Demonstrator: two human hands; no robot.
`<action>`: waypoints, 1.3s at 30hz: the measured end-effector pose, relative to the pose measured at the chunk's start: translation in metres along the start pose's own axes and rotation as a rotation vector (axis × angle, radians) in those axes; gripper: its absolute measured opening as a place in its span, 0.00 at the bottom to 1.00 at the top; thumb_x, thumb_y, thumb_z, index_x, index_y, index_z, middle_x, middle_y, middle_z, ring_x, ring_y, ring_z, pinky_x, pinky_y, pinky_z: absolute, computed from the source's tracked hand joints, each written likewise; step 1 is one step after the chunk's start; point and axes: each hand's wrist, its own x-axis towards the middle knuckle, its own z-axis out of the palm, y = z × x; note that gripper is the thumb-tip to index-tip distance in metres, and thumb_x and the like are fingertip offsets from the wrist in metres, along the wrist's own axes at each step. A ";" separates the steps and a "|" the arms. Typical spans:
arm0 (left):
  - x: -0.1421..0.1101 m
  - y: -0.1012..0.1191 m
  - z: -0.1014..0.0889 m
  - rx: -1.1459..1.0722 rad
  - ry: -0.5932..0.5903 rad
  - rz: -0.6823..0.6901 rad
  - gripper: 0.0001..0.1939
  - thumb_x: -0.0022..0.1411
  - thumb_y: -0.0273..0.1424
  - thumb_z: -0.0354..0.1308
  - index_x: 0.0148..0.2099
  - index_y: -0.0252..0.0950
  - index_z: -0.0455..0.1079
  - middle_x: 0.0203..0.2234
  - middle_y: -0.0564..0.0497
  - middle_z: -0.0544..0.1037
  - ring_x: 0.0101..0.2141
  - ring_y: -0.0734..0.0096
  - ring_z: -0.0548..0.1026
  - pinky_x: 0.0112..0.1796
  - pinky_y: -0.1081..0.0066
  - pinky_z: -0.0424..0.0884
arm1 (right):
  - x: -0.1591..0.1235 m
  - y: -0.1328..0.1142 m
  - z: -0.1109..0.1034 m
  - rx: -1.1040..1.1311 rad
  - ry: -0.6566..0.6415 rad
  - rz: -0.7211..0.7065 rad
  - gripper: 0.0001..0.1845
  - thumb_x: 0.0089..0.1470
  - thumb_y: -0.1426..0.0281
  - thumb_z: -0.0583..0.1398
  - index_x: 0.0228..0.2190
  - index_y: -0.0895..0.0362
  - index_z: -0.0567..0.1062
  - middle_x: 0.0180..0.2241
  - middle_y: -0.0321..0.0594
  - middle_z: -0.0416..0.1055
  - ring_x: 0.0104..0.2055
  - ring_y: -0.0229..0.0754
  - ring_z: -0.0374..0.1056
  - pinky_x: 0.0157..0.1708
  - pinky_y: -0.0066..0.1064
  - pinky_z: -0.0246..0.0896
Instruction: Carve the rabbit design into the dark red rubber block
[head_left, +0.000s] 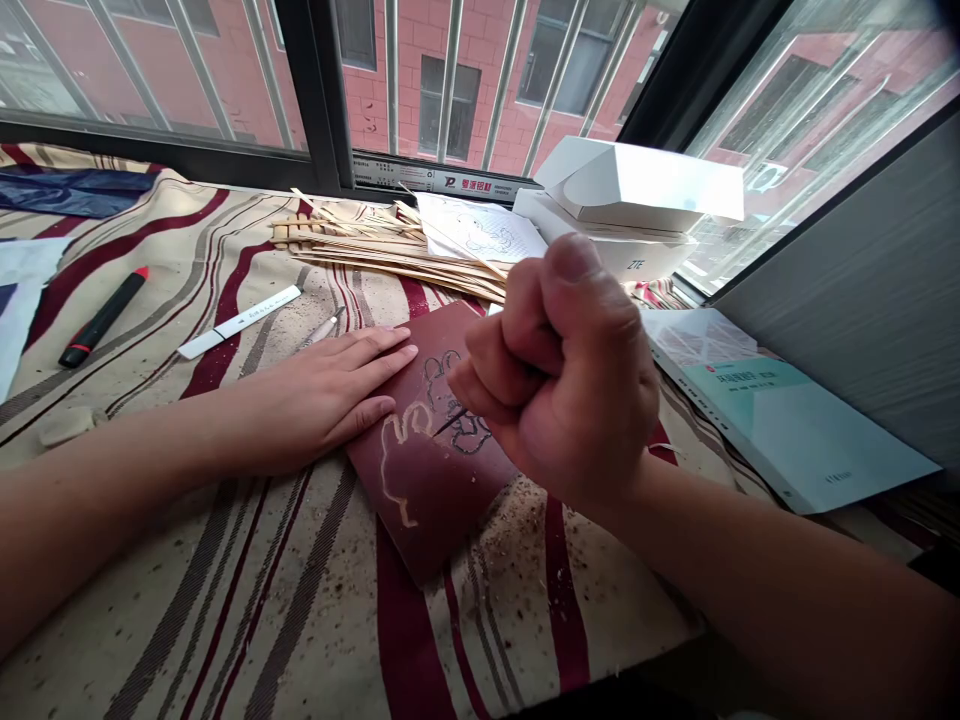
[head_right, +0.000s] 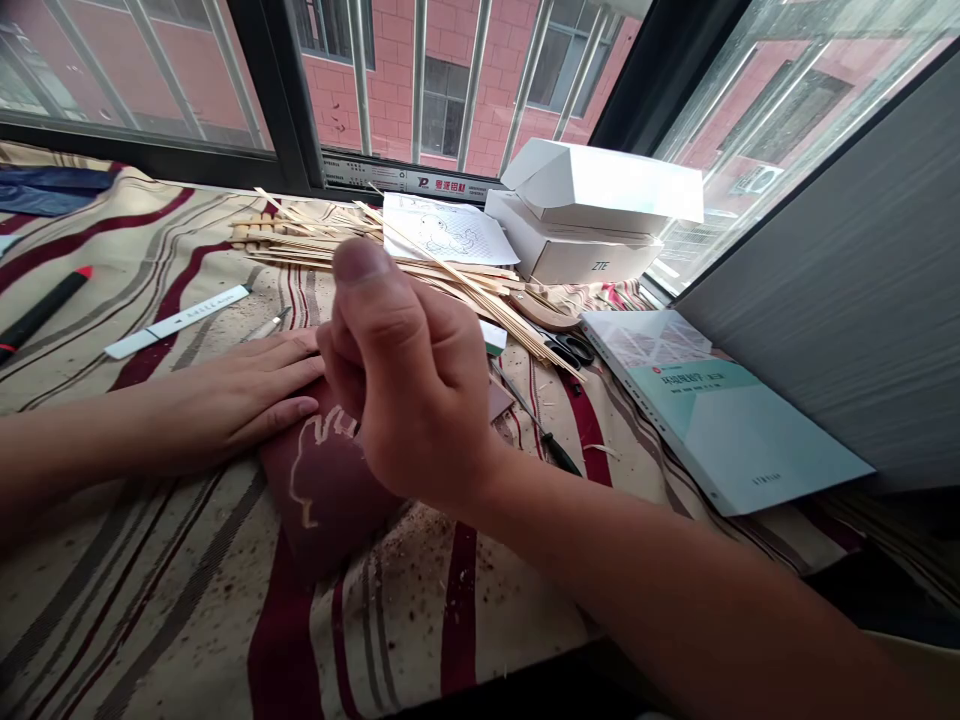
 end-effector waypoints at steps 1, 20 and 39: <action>0.000 0.001 -0.001 0.000 -0.014 -0.006 0.37 0.77 0.54 0.35 0.77 0.43 0.54 0.77 0.47 0.53 0.73 0.49 0.56 0.73 0.50 0.50 | -0.001 0.000 0.001 -0.005 0.012 -0.003 0.30 0.69 0.70 0.52 0.14 0.54 0.54 0.14 0.29 0.43 0.15 0.30 0.46 0.16 0.27 0.42; -0.002 -0.004 0.004 0.016 -0.006 -0.004 0.37 0.76 0.55 0.32 0.78 0.46 0.52 0.77 0.49 0.53 0.74 0.51 0.54 0.73 0.52 0.48 | 0.005 -0.013 0.002 0.036 -0.006 0.091 0.31 0.68 0.79 0.43 0.12 0.55 0.49 0.13 0.26 0.36 0.12 0.28 0.38 0.13 0.21 0.39; -0.001 -0.004 0.004 0.020 -0.005 0.003 0.37 0.77 0.54 0.34 0.78 0.43 0.52 0.77 0.47 0.53 0.74 0.51 0.54 0.73 0.52 0.48 | 0.013 -0.012 -0.023 -0.329 -0.260 0.080 0.26 0.68 0.54 0.60 0.23 0.53 0.60 0.20 0.30 0.56 0.22 0.33 0.58 0.22 0.27 0.60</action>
